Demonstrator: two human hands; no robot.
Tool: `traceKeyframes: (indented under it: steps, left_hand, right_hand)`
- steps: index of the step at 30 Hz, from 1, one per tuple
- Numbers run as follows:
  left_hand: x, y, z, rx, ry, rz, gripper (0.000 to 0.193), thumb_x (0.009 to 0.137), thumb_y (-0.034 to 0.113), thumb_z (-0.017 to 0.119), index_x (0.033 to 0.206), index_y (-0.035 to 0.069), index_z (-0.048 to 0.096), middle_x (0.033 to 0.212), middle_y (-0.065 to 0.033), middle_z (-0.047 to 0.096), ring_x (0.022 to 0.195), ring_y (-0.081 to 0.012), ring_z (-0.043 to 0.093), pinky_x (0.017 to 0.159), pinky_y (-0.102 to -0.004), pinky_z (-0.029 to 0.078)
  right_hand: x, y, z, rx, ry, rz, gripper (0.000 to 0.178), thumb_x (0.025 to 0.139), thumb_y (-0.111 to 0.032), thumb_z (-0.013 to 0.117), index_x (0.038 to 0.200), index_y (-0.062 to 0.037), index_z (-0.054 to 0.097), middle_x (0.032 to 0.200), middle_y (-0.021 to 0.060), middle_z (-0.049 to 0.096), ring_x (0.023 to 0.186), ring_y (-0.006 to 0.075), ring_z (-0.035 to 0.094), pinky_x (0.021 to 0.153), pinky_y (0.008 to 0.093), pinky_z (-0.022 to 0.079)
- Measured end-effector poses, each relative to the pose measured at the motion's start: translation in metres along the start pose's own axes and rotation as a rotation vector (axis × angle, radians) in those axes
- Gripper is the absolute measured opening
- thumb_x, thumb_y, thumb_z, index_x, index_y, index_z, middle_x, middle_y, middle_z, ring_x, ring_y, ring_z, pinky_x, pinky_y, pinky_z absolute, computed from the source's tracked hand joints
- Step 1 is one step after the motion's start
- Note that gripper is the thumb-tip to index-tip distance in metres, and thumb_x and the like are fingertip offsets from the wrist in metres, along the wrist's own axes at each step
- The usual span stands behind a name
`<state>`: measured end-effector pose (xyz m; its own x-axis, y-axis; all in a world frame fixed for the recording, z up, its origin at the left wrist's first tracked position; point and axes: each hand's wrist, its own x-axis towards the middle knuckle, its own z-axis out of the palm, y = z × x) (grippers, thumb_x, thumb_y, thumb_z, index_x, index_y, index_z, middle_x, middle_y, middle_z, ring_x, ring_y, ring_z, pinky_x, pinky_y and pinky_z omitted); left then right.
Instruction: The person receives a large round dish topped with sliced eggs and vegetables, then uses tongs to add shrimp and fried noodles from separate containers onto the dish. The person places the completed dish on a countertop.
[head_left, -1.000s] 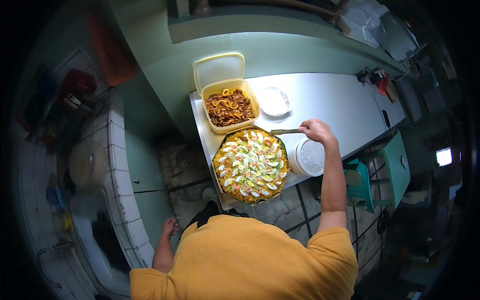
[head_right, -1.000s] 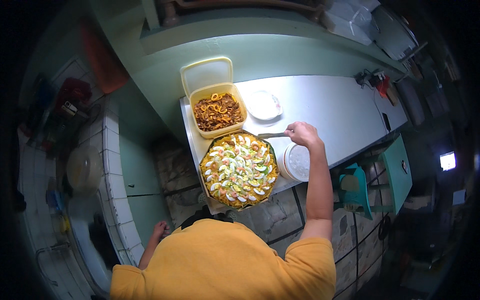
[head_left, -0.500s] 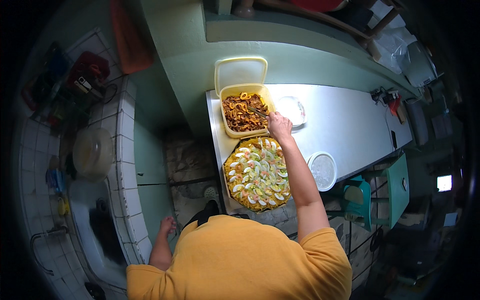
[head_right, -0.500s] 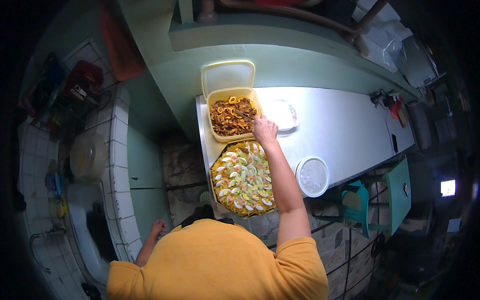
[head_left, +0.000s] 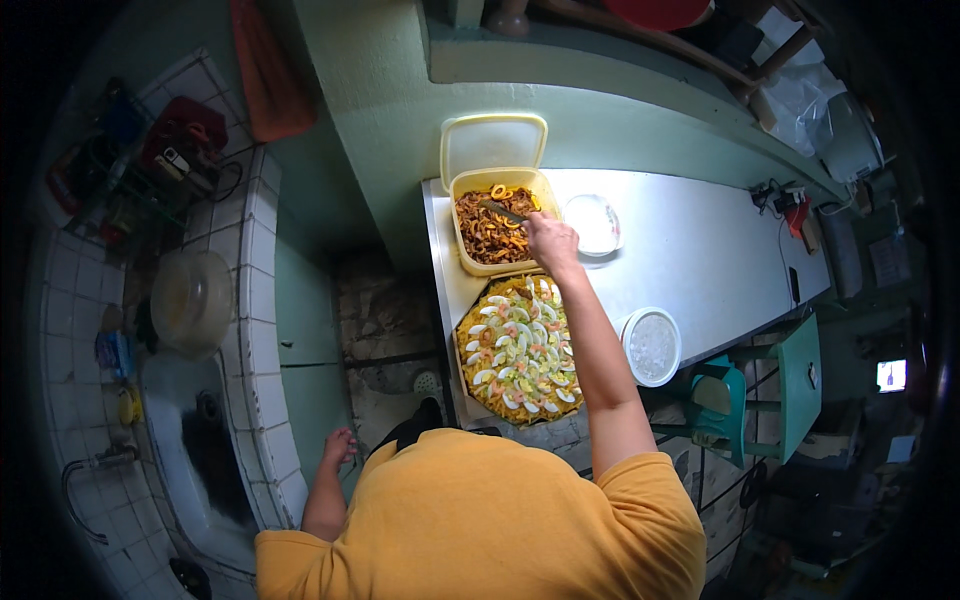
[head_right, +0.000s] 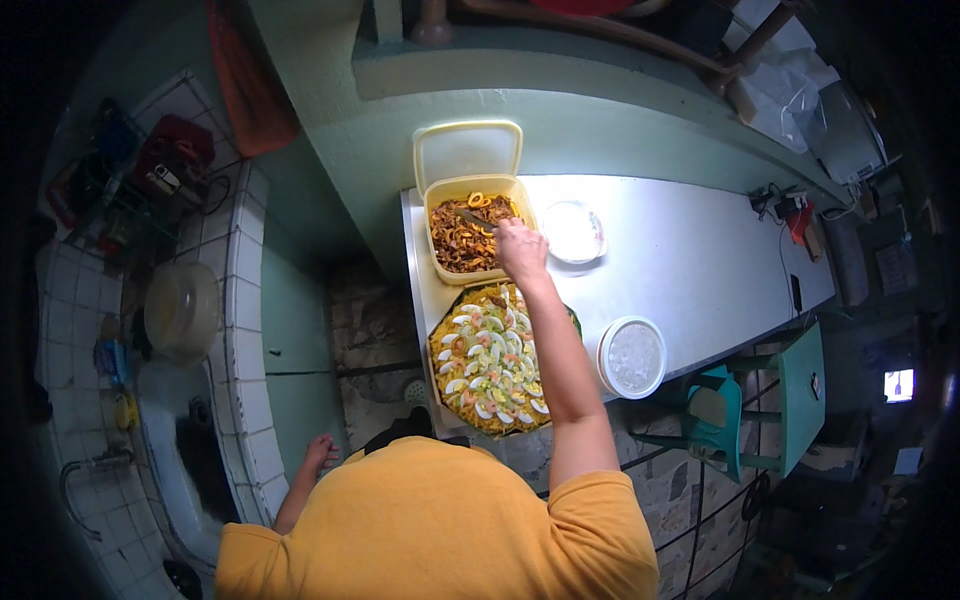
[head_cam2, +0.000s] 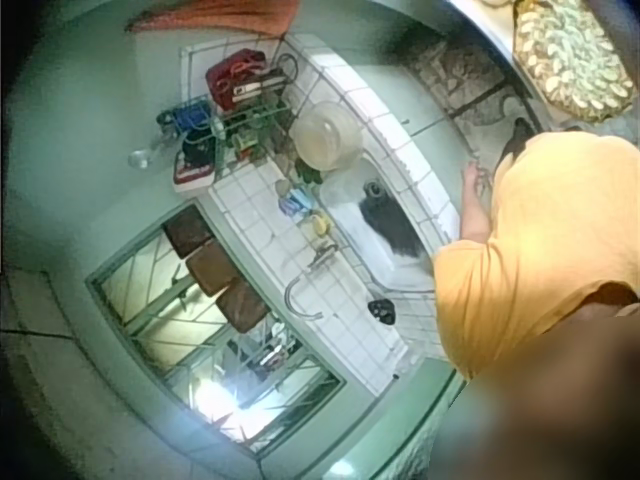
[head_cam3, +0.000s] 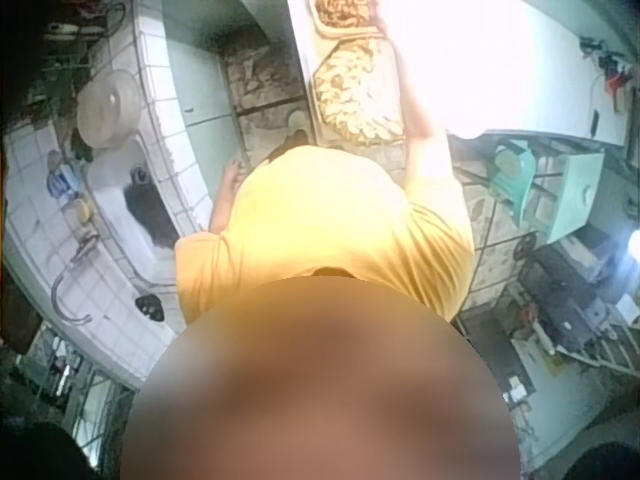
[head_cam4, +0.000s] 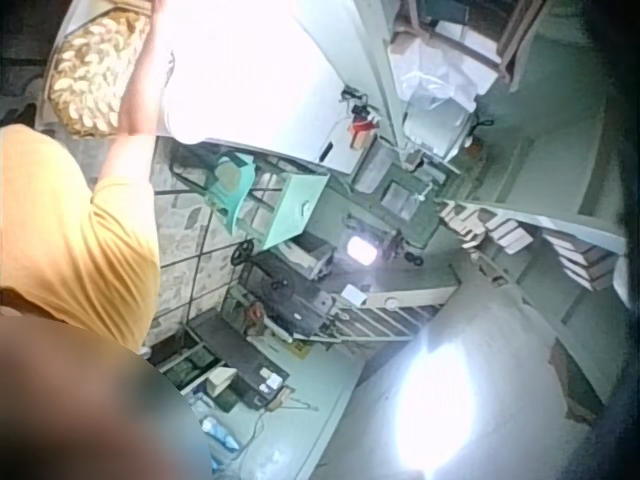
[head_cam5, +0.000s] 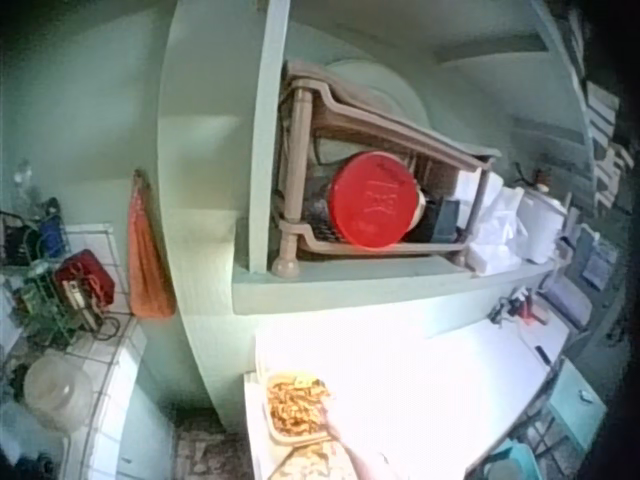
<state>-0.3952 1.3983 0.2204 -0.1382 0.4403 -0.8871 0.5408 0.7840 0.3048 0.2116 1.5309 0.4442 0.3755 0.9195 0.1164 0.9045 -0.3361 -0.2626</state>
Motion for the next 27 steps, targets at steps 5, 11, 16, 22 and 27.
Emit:
traceKeyframes:
  steps: [5,11,16,22,27]
  left_hand:
    - [-0.002,-0.009,0.002,-0.011,0.007,0.018,0.038,0.098,0.035,0.050,0.132,0.018,0.052,0.099,-0.0008,0.066,0.070,-0.0138,0.063,0.059,-0.0328,0.047]
    - [-0.008,-0.016,0.006,0.046,-0.004,-0.001,0.037,0.098,0.033,0.051,0.130,0.017,0.054,0.096,-0.0008,0.065,0.070,-0.0142,0.063,0.058,-0.0329,0.047]
    - [-0.004,0.001,0.013,0.097,-0.032,0.062,0.039,0.097,0.033,0.052,0.133,0.017,0.053,0.094,-0.0006,0.065,0.069,-0.0135,0.063,0.057,-0.0321,0.047]
    - [-0.006,0.026,0.028,0.110,-0.057,0.116,0.040,0.097,0.032,0.053,0.135,0.018,0.052,0.091,0.0005,0.066,0.067,-0.0123,0.062,0.056,-0.0311,0.046]
    - [-0.011,0.026,0.028,0.106,-0.042,0.057,0.040,0.097,0.032,0.054,0.134,0.018,0.052,0.091,0.0012,0.066,0.067,-0.0111,0.062,0.056,-0.0304,0.045]
  right_hand:
    - [-0.072,0.043,-0.040,0.354,0.162,-0.050,0.028,0.096,-0.032,0.056,0.097,-0.0077,0.070,0.085,0.0160,0.068,0.078,0.0336,0.066,0.069,0.0421,0.050]
    - [-0.224,0.080,-0.044,0.625,-0.245,0.165,0.022,0.093,-0.024,0.063,0.094,-0.0029,0.071,0.069,0.0152,0.064,0.060,0.0240,0.060,0.058,0.0338,0.046]
    - [-0.285,0.076,-0.034,0.602,-0.392,0.171,0.022,0.093,-0.026,0.063,0.098,-0.0068,0.071,0.077,0.0123,0.067,0.071,0.0283,0.064,0.063,0.0383,0.048]
    - [-0.289,0.064,-0.051,0.436,-0.297,0.065,0.018,0.093,-0.024,0.061,0.093,-0.0081,0.070,0.080,0.0122,0.066,0.076,0.0328,0.065,0.066,0.0417,0.049]
    - [-0.230,0.073,-0.069,0.543,-0.237,0.111,0.020,0.093,-0.023,0.060,0.096,-0.0066,0.070,0.082,0.0134,0.066,0.077,0.0335,0.065,0.066,0.0411,0.049]
